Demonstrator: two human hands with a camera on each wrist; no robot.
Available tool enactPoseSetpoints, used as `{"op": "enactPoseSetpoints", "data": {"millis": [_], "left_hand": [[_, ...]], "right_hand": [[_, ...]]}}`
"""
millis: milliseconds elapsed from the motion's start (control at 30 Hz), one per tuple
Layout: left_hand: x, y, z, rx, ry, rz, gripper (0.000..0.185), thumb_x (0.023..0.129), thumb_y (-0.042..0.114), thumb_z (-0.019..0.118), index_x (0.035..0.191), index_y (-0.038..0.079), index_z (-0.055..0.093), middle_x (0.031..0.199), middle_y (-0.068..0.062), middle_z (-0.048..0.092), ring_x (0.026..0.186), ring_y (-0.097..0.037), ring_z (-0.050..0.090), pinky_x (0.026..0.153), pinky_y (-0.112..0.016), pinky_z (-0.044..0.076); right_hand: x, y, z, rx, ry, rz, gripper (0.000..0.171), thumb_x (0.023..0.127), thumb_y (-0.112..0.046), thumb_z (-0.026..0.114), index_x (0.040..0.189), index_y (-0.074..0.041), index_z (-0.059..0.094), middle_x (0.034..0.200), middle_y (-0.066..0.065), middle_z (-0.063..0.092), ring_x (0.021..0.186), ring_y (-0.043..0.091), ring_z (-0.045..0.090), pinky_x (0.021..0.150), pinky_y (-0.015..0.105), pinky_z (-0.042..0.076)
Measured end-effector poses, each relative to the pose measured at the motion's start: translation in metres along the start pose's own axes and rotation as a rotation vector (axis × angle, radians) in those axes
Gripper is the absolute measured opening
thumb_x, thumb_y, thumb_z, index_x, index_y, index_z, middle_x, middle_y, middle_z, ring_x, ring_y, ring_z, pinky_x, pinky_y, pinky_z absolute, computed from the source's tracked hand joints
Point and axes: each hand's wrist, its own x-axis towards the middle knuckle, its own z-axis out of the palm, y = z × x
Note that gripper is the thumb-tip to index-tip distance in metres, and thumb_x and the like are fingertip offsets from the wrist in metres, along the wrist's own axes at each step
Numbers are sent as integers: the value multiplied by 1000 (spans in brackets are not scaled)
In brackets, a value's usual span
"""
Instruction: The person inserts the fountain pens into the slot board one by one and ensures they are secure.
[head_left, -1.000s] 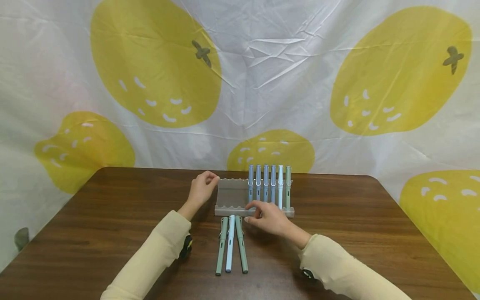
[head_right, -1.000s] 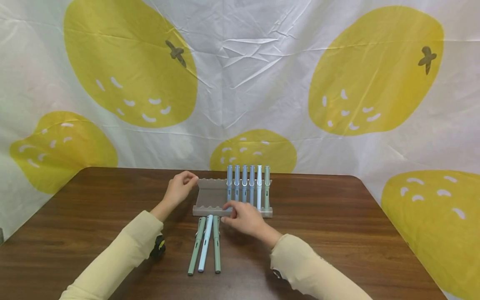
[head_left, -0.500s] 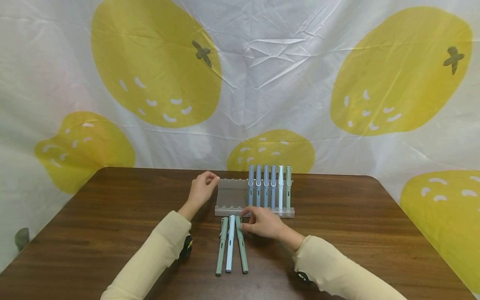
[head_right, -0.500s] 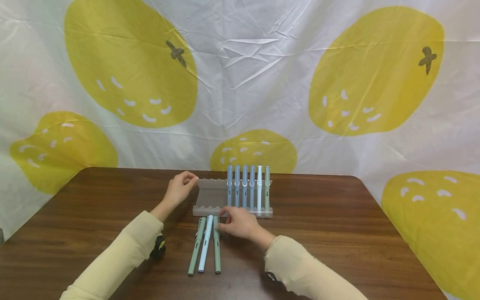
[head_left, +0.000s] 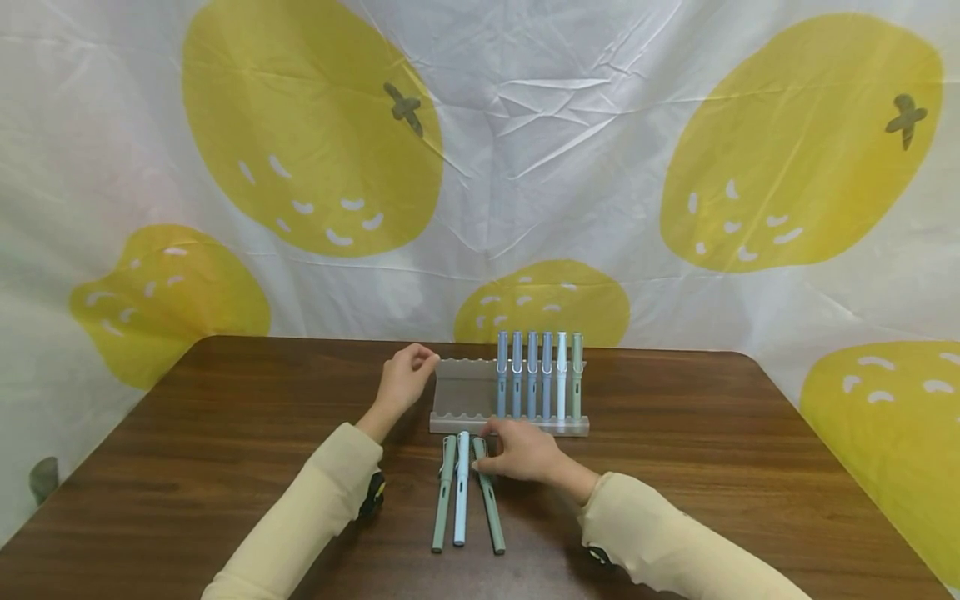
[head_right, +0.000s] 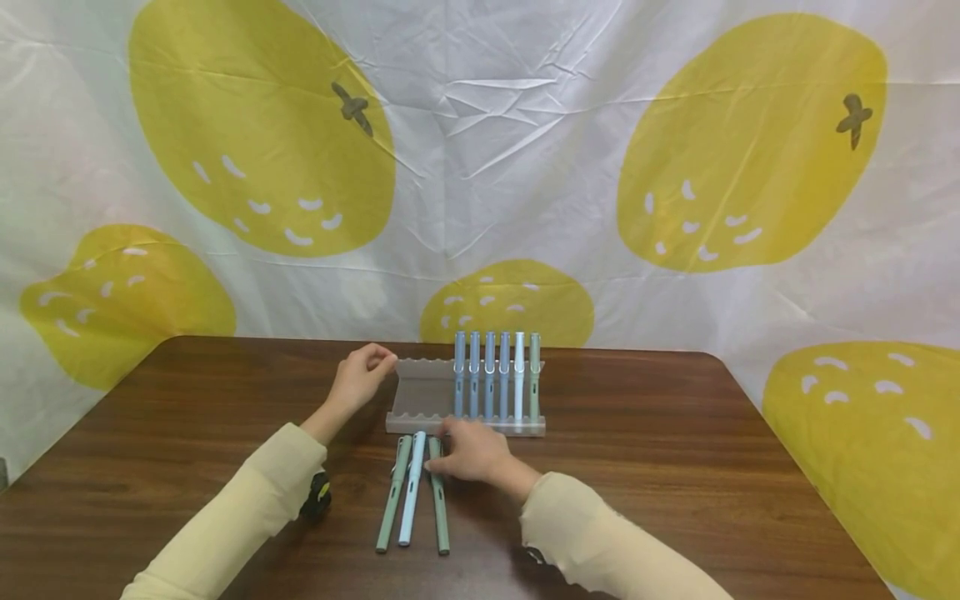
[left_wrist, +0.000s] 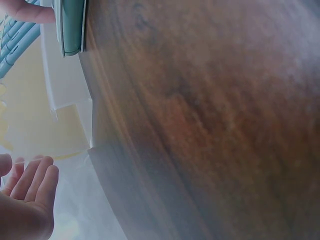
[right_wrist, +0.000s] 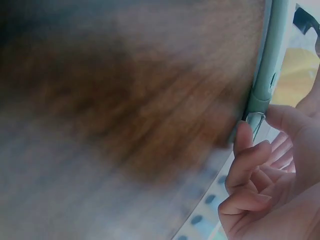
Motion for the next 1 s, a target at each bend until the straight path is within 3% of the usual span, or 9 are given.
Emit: {"op": "enactPoseSetpoints", "data": {"millis": [167, 300, 533, 767, 1000], "left_hand": [[0, 0, 0, -1, -4, -8, 16, 87, 16, 57, 89, 1, 62, 91, -14, 64, 90, -27, 59, 78, -38, 45], [0, 1, 0, -5, -4, -8, 16, 86, 15, 57, 89, 1, 62, 90, -14, 64, 89, -27, 59, 78, -39, 45], [0, 1, 0, -1, -6, -9, 18, 87, 18, 57, 89, 1, 62, 91, -14, 64, 90, -27, 59, 78, -39, 45], [0, 2, -1, -5, 0, 10, 17, 87, 16, 57, 88, 0, 61, 88, -14, 65, 87, -26, 60, 75, -38, 46], [0, 2, 0, -2, -3, -8, 16, 86, 16, 57, 88, 1, 62, 87, -13, 65, 86, -25, 60, 75, -38, 46]], "right_hand": [[-3, 4, -4, 18, -31, -35, 36, 74, -29, 69, 100, -8, 57, 58, -8, 49, 50, 6, 45, 43, 25, 37], [-5, 10, -7, 125, -76, -65, 37, 74, -27, 70, 101, -6, 56, 57, -6, 51, 47, 6, 46, 45, 24, 39], [-6, 12, -11, 236, -178, -13, 40, 74, -28, 71, 102, -7, 51, 53, -2, 52, 39, 9, 46, 39, 26, 41], [-5, 8, -8, 191, -181, -16, 44, 72, -31, 72, 102, -7, 50, 56, -3, 50, 44, 8, 46, 43, 25, 40], [-4, 6, -4, 41, -135, -48, 44, 70, -38, 72, 98, -11, 51, 57, -8, 48, 50, 5, 43, 46, 24, 37]]}}
